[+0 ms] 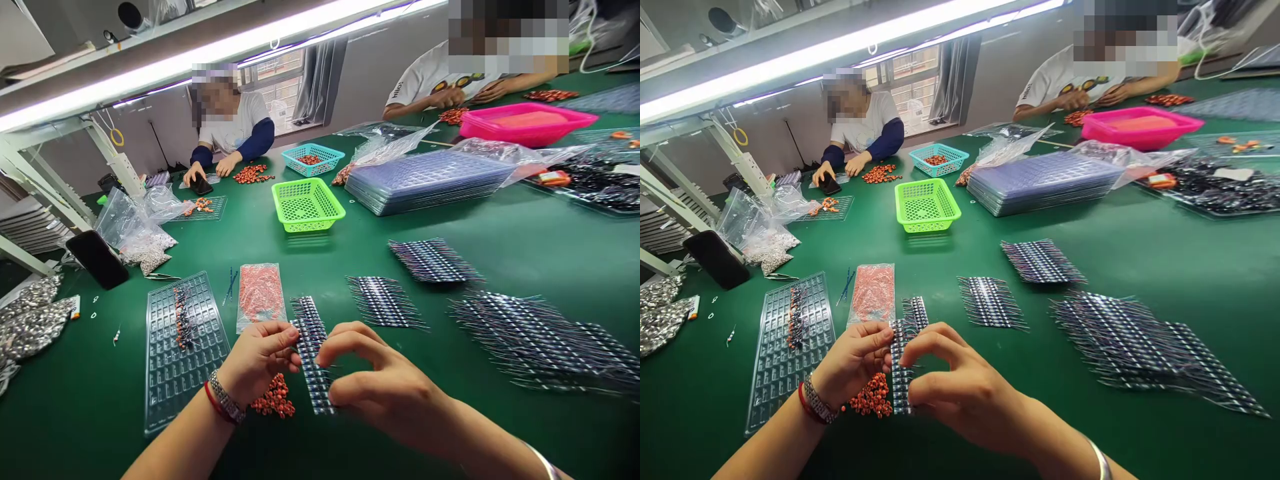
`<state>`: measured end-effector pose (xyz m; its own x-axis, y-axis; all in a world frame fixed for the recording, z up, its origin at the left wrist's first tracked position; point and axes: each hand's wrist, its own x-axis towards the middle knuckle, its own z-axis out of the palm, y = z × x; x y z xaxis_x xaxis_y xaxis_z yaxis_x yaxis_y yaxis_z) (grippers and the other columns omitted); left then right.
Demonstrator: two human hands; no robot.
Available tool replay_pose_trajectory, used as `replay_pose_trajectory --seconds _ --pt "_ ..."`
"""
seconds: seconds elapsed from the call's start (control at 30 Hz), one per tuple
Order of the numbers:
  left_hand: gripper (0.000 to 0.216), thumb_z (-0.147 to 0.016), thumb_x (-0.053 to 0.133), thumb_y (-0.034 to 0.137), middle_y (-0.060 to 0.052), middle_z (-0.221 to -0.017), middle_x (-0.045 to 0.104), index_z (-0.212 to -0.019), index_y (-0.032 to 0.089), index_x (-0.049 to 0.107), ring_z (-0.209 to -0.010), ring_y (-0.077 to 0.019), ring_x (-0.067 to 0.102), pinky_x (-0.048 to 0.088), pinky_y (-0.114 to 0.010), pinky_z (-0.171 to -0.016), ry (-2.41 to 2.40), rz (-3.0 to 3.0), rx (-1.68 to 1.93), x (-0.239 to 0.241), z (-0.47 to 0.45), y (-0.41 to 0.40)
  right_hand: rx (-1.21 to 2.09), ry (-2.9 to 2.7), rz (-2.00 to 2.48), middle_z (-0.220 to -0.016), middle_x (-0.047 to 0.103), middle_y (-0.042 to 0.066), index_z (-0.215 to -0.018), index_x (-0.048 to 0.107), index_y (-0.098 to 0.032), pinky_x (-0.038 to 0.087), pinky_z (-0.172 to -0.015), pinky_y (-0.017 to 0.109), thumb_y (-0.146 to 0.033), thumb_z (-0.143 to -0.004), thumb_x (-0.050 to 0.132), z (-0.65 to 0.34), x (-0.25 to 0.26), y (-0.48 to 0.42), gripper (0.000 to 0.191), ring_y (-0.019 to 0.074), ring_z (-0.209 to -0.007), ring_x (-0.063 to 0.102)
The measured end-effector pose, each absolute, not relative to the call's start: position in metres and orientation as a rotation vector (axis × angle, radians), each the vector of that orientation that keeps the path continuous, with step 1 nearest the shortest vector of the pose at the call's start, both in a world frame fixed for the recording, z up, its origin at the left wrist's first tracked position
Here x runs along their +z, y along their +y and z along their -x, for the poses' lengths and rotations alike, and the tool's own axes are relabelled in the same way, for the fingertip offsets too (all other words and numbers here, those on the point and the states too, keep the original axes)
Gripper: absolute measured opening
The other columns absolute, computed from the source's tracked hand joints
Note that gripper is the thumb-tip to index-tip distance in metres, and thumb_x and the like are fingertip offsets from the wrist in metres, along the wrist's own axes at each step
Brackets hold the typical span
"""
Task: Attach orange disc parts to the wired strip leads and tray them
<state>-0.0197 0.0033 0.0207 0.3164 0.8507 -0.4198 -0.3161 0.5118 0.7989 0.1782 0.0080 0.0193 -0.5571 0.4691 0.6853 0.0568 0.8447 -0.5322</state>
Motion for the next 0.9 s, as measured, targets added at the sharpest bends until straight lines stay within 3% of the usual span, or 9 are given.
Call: replay_pose_trajectory --seconds 0.2,0.33,0.43,0.6,0.67,0.77,0.9 --pt "0.057 -0.06 0.079 0.064 -0.003 -0.069 0.063 -0.08 0.012 0.067 -0.054 -0.0095 0.058 0.045 -0.02 -0.05 1.019 -0.867 0.713 0.021 0.022 0.006 0.794 -1.93 0.375 -0.078 0.066 0.005 -0.086 0.068 -0.027 0.052 -0.064 0.034 -0.032 -0.101 0.059 -0.178 0.025 0.006 0.018 0.0211 -0.072 0.059" --pt "0.059 -0.069 0.068 0.068 -0.006 -0.079 0.067 -0.093 0.014 0.069 -0.052 -0.0097 0.057 0.042 -0.022 -0.048 1.175 -1.102 0.751 0.032 0.036 0.015 1.123 -1.634 0.678 -0.071 0.061 0.004 -0.083 0.067 -0.026 0.051 -0.049 0.028 -0.049 -0.088 0.073 -0.185 0.03 0.005 0.024 0.0207 -0.062 0.059" --pt "0.042 -0.083 0.06 0.057 -0.003 -0.072 0.064 -0.086 0.016 0.068 -0.051 -0.0094 0.051 0.038 -0.023 -0.051 1.31 -1.336 0.816 0.043 0.05 0.012 1.41 -1.617 0.883 -0.07 0.061 0.004 -0.082 0.067 -0.023 0.051 -0.051 0.028 -0.061 -0.077 0.078 -0.183 0.033 0.008 0.04 0.021 -0.062 0.06" --pt "0.03 -0.095 0.049 0.035 -0.001 -0.065 0.059 -0.075 0.019 0.065 -0.06 -0.0128 0.05 0.034 -0.025 -0.057 1.339 -1.815 0.685 0.034 0.06 -0.033 1.678 -1.735 0.995 -0.075 0.061 0.003 -0.084 0.064 -0.018 0.045 -0.059 0.027 -0.061 -0.08 0.071 -0.166 0.02 0.016 0.043 0.0188 -0.066 0.054" --pt "0.025 -0.093 0.052 0.027 0.0 -0.063 0.06 -0.072 0.02 0.064 -0.057 -0.0127 0.05 0.031 -0.025 -0.055 1.206 -2.017 0.517 0.019 0.058 -0.056 1.725 -1.82 1.032 -0.071 0.057 0.001 -0.089 0.063 -0.017 0.041 -0.057 0.026 -0.058 -0.081 0.067 -0.158 0.013 0.02 0.043 0.017 -0.063 0.05" --pt "0.014 -0.075 0.07 0.02 0.001 -0.056 0.056 -0.066 0.017 0.06 -0.049 -0.0125 0.042 0.022 -0.027 -0.049 1.107 -2.272 0.342 -0.002 0.056 -0.076 1.79 -1.932 1.049 -0.066 0.05 -0.001 -0.092 0.063 -0.013 0.037 -0.055 0.026 -0.055 -0.081 0.066 -0.149 0.006 0.026 0.043 0.0156 -0.06 0.045" --pt "0.017 -0.09 0.05 0.014 -0.007 -0.073 0.062 -0.079 0.014 0.062 -0.065 -0.019 0.052 0.034 -0.029 -0.058 1.242 -2.427 0.248 -0.002 0.057 -0.063 1.752 -1.942 1.06 -0.069 0.049 -0.001 -0.085 0.059 -0.016 0.038 -0.058 0.026 -0.056 -0.083 0.064 -0.142 0.002 0.032 0.041 0.0163 -0.064 0.045"
